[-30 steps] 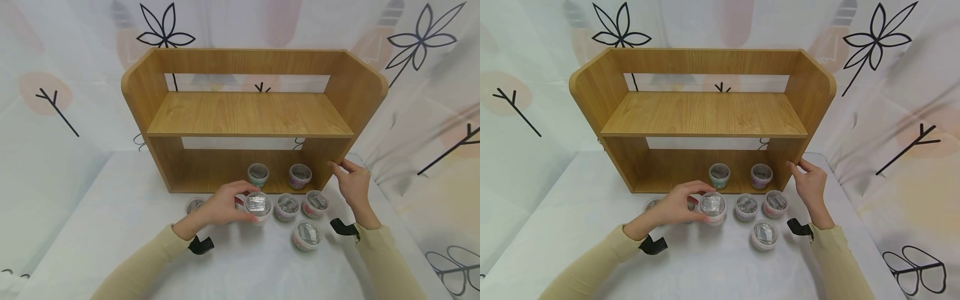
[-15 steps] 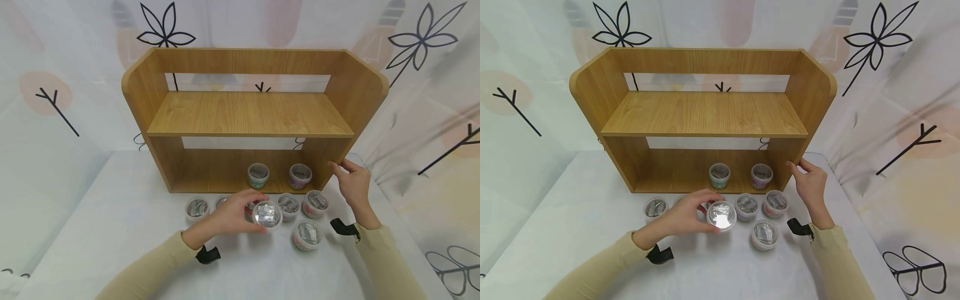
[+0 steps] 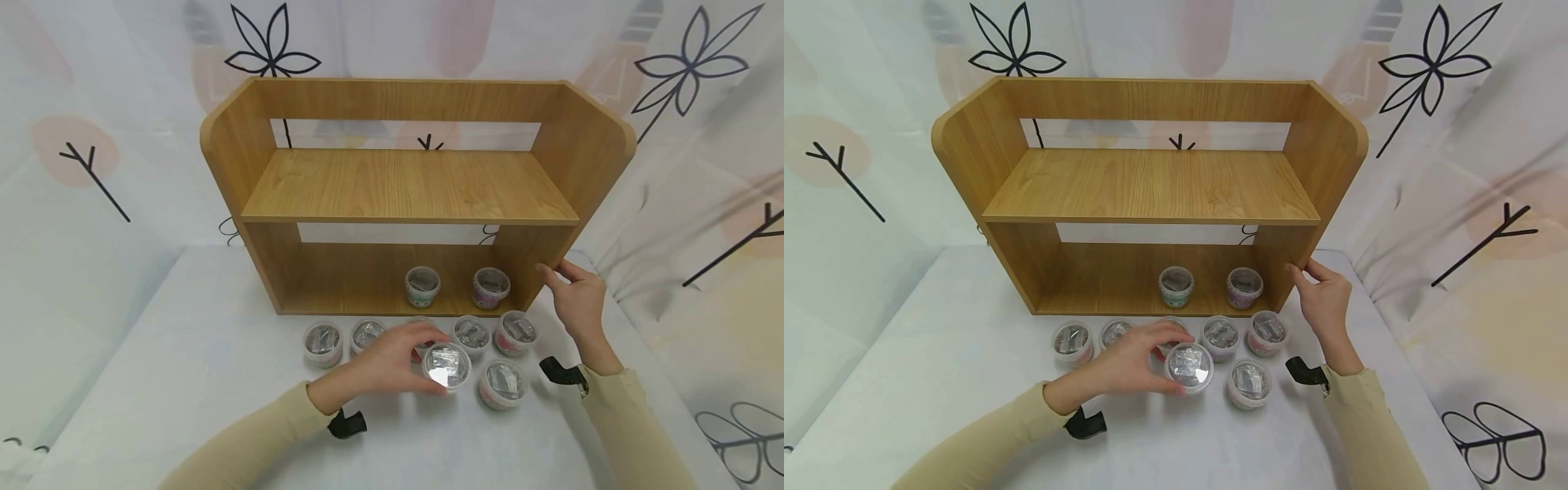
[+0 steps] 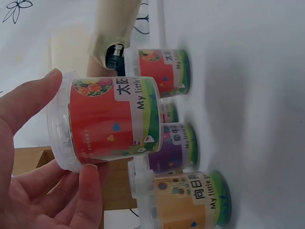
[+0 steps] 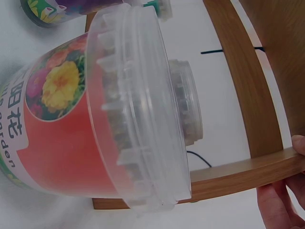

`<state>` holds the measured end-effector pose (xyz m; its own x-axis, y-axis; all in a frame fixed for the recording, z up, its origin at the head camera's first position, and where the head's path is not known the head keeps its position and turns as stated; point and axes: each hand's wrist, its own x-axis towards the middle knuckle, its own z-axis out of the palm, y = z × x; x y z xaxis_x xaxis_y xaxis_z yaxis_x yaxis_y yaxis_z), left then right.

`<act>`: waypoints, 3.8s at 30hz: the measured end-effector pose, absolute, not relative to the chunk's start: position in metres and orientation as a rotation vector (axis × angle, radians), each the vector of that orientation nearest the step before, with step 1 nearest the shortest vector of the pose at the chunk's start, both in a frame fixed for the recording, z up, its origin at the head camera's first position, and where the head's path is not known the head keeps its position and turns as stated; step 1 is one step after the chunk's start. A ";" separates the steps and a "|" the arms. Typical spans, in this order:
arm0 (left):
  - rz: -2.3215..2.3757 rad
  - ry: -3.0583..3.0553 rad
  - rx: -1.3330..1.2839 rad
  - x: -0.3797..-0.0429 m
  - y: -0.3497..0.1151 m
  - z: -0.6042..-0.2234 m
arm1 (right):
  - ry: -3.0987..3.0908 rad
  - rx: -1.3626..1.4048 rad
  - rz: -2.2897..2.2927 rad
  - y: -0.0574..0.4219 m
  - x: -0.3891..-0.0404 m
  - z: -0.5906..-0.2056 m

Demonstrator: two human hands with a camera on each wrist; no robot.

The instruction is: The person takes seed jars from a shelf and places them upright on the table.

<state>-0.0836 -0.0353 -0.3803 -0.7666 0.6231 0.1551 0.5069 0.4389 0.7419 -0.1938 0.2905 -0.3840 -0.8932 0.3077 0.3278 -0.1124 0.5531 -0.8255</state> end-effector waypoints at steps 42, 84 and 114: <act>0.840 2.728 1.099 -0.078 -0.023 -0.408 | -2.335 -0.140 1.316 0.289 -0.197 -0.385; 1.466 2.628 0.796 -0.169 -0.064 -0.366 | -2.352 -0.148 1.353 0.289 -0.193 -0.386; 1.143 2.466 0.602 -0.237 -0.055 -0.384 | -2.360 -0.148 1.328 0.290 -0.193 -0.386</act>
<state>-0.2373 -0.0551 -0.3838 -0.8461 0.5148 -0.1382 0.2272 0.5828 0.7802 -0.1934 0.2899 -0.3863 -0.9037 0.2941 0.3111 -0.1134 0.5364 -0.8363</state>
